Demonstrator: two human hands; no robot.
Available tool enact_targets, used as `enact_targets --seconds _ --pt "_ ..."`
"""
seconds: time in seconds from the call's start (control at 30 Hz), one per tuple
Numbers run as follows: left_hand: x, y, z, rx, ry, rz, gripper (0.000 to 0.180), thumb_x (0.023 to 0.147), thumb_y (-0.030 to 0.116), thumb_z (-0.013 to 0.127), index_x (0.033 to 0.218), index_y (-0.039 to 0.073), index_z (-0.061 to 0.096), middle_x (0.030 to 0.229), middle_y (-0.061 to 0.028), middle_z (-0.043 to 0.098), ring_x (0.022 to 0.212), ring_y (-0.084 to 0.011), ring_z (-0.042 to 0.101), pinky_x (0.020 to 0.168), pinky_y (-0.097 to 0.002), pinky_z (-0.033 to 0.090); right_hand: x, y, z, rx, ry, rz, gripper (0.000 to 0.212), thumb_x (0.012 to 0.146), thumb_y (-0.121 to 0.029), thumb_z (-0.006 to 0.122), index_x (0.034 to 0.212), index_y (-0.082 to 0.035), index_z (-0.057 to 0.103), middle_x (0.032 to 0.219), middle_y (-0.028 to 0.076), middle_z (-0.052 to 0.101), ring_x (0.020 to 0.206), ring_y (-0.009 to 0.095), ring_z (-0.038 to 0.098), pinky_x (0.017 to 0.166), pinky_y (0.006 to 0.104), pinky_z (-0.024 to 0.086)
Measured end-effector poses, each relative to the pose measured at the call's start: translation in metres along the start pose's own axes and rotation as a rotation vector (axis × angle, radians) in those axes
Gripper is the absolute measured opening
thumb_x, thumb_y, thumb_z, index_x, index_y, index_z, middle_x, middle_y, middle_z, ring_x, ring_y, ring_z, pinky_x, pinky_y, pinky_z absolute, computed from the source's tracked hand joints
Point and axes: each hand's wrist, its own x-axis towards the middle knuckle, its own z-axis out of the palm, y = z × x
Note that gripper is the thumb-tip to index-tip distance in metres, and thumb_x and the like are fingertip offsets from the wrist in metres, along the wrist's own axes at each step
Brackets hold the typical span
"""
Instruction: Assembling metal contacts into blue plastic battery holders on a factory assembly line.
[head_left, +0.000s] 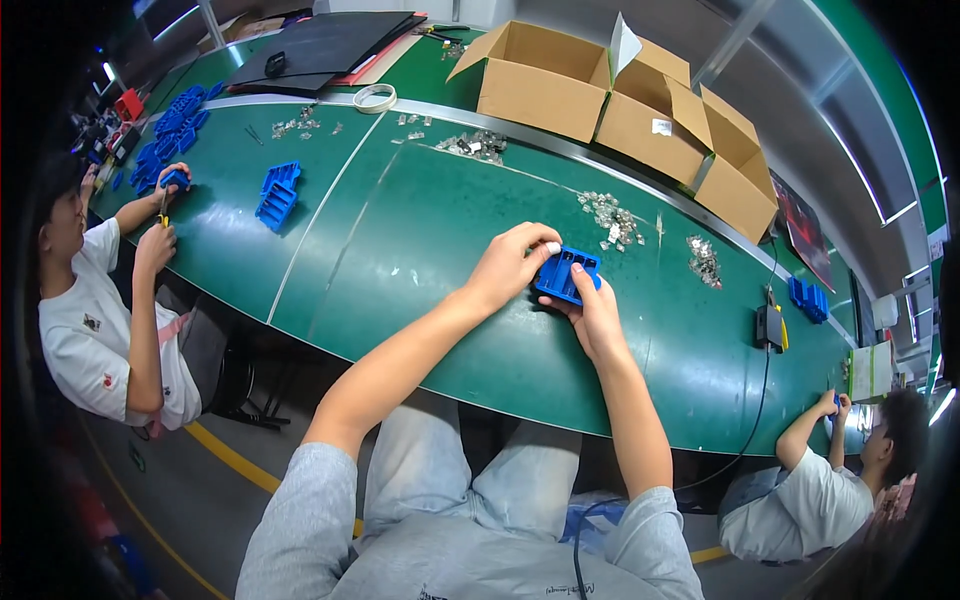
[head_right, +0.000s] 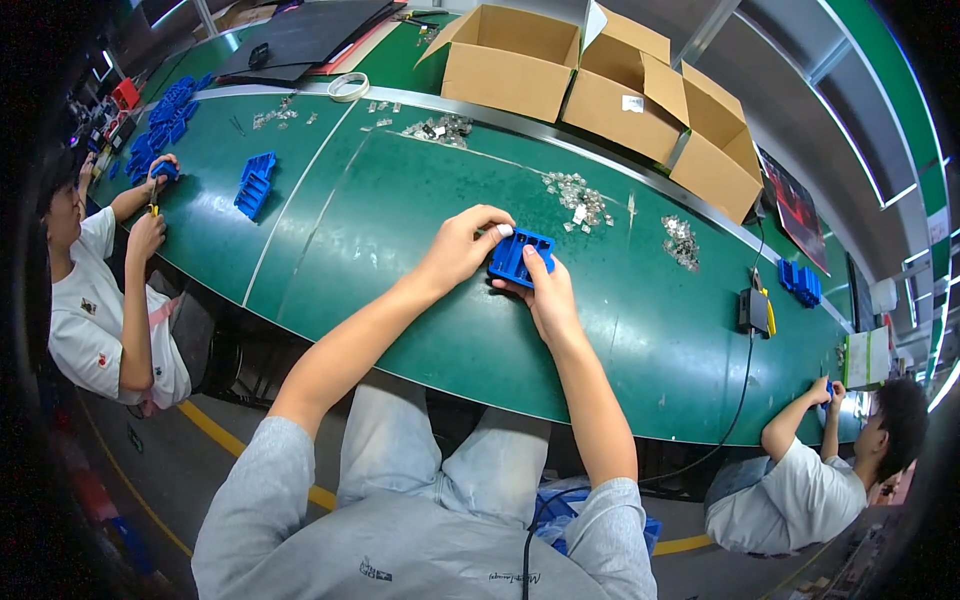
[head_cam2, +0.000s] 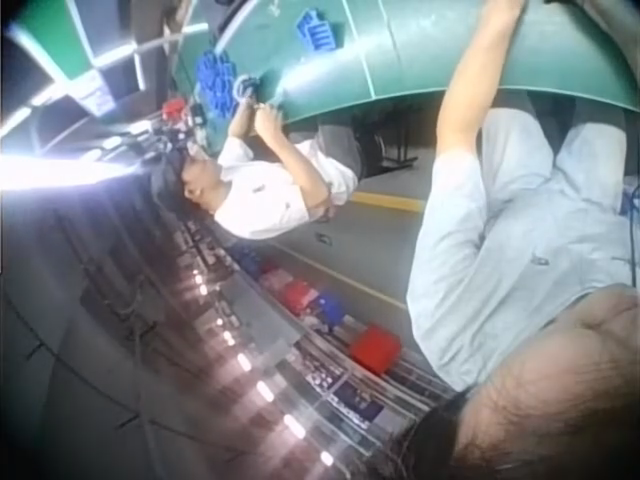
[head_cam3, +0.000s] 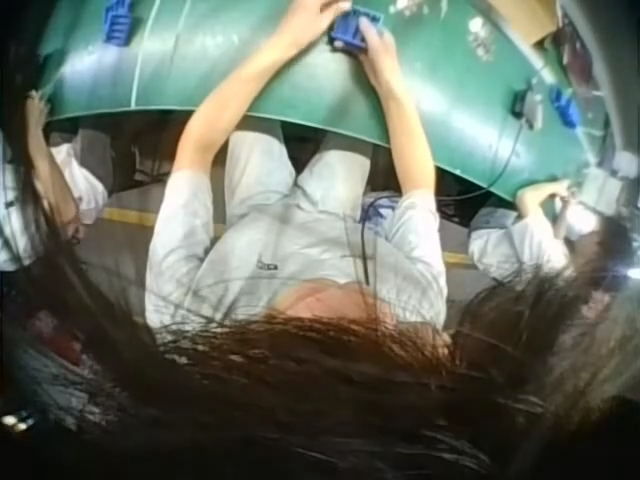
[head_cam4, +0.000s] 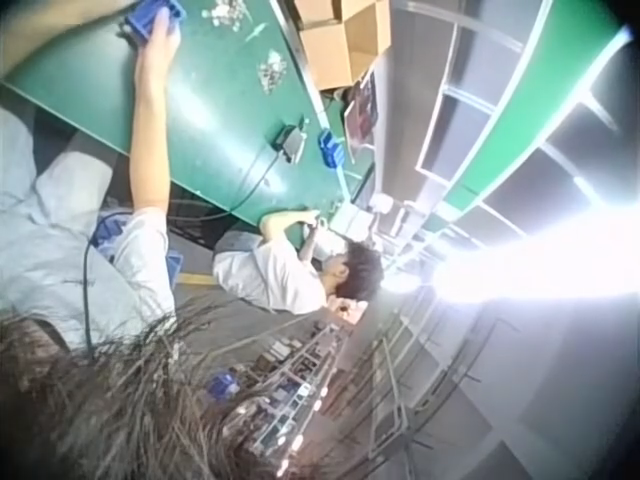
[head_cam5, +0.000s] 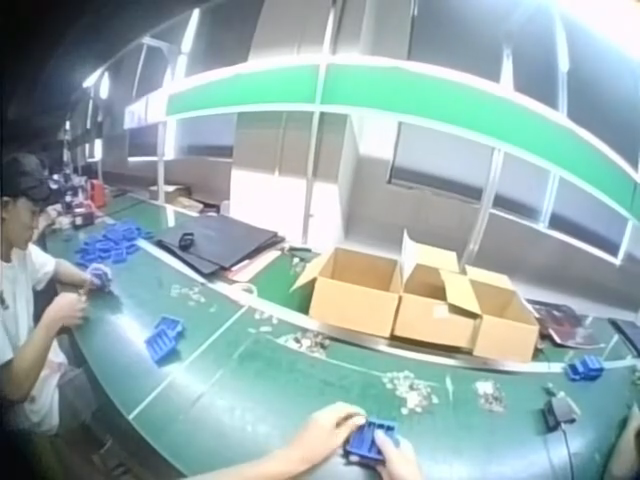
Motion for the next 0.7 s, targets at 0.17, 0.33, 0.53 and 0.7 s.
enact_targets --seconds 0.17,0.33,0.53,0.7 --pt "0.001 -0.008 0.0 -0.616 -0.138 -0.412 0.033 0.098 0.028 0.048 0.121 0.004 0.052 0.101 -0.0047 0.06 0.09 -0.0119 0.057 0.073 -0.0257 0.048 -0.004 -0.002 0.01 0.039 -0.022 -0.109 0.037 0.097 -0.028 0.049 0.118 0.003 0.049 0.106 0.013 0.061 0.093 0.021 0.063 0.08 0.0358 0.056" --pt "-0.001 0.003 0.008 -0.777 -0.265 -0.406 0.031 0.098 0.032 0.049 0.112 0.005 0.055 0.097 -0.0006 0.059 0.089 -0.0078 0.054 0.078 -0.0233 0.045 -0.003 0.005 0.005 -0.139 -0.004 -0.27 0.041 0.097 -0.027 0.052 0.122 0.004 0.046 0.109 0.012 0.059 0.095 0.019 0.061 0.083 0.0337 0.055" --pt "-0.002 0.013 0.0 -0.815 -0.32 -0.356 0.037 0.097 0.035 0.05 0.115 0.004 0.056 0.1 -0.0005 0.06 0.09 -0.0085 0.054 0.08 -0.0242 0.045 -0.015 0.002 0.019 -0.337 0.036 -0.511 0.042 0.096 -0.022 0.055 0.128 0.003 0.046 0.114 0.013 0.058 0.098 0.02 0.06 0.085 0.0303 0.049" --pt "-0.005 0.012 -0.006 -0.863 -0.354 -0.221 0.037 0.096 0.031 0.052 0.12 0.003 0.055 0.124 -0.0091 0.056 0.113 -0.0185 0.052 0.098 -0.0347 0.041 -0.019 0.009 0.013 -0.758 0.086 -0.754 0.042 0.091 -0.017 0.061 0.126 0.001 0.047 0.115 0.02 0.059 0.103 0.031 0.061 0.087 0.0351 0.047"
